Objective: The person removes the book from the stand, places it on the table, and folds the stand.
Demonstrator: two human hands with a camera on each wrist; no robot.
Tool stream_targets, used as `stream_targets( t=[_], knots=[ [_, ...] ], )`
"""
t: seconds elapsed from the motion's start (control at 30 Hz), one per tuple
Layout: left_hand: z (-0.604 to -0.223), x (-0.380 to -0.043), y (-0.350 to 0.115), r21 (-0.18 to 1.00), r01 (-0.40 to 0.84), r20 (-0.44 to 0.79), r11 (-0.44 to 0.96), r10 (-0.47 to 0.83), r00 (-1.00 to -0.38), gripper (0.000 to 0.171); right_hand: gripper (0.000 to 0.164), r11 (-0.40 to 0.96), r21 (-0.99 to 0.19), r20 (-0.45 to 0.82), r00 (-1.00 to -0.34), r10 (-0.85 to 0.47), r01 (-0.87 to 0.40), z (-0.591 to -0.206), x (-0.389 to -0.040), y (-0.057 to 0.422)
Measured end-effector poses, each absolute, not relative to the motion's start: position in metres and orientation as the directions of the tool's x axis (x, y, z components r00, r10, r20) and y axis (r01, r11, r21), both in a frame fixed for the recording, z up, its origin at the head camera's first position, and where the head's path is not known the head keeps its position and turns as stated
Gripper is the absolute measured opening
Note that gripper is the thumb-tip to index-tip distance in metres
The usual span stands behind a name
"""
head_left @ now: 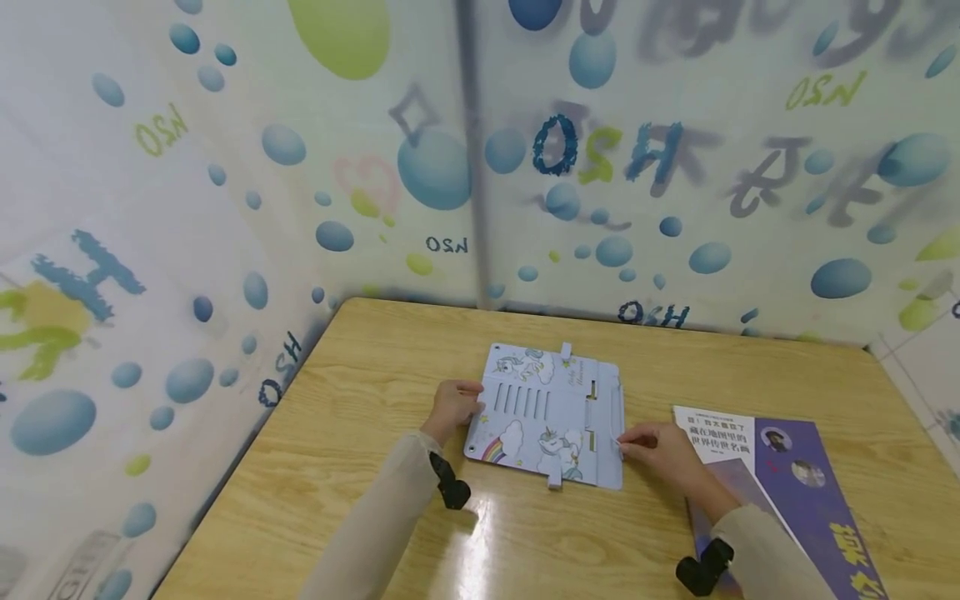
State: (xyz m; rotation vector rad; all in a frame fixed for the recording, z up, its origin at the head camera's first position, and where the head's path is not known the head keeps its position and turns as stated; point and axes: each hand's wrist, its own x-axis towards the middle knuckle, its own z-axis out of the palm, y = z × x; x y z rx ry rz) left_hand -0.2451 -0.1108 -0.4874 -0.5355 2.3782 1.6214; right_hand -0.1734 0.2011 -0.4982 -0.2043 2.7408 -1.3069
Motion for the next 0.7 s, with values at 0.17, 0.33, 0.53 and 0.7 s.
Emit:
stream_targets(
  t=[0.17, 0.33, 0.53, 0.7],
  knots=[
    [-0.488, -0.244, -0.109, 0.853, -0.401, -0.362, 0.335, -0.175, -0.916, 0.026, 0.005, 0.636, -0.760, -0.013, -0.974, -0.224, -0.137, -0.496, -0.175, 0.200],
    [-0.490, -0.246, -0.111, 0.847, -0.402, -0.360, 0.349, -0.179, -0.915, 0.025, 0.004, 0.658, -0.731, -0.007, -0.963, -0.269, -0.179, -0.497, -0.181, 0.194],
    [-0.487, -0.245, -0.108, 0.863, -0.377, -0.343, 0.337, -0.158, -0.926, 0.027, 0.006, 0.732, -0.647, 0.011, -0.963, -0.270, -0.213, -0.495, -0.182, 0.183],
    [-0.486, -0.244, -0.108, 0.855, -0.387, -0.348, 0.345, -0.172, -0.922, 0.026, 0.004, 0.749, -0.628, -0.017, -0.958, -0.285, -0.212, -0.493, -0.183, 0.177]
  ],
)
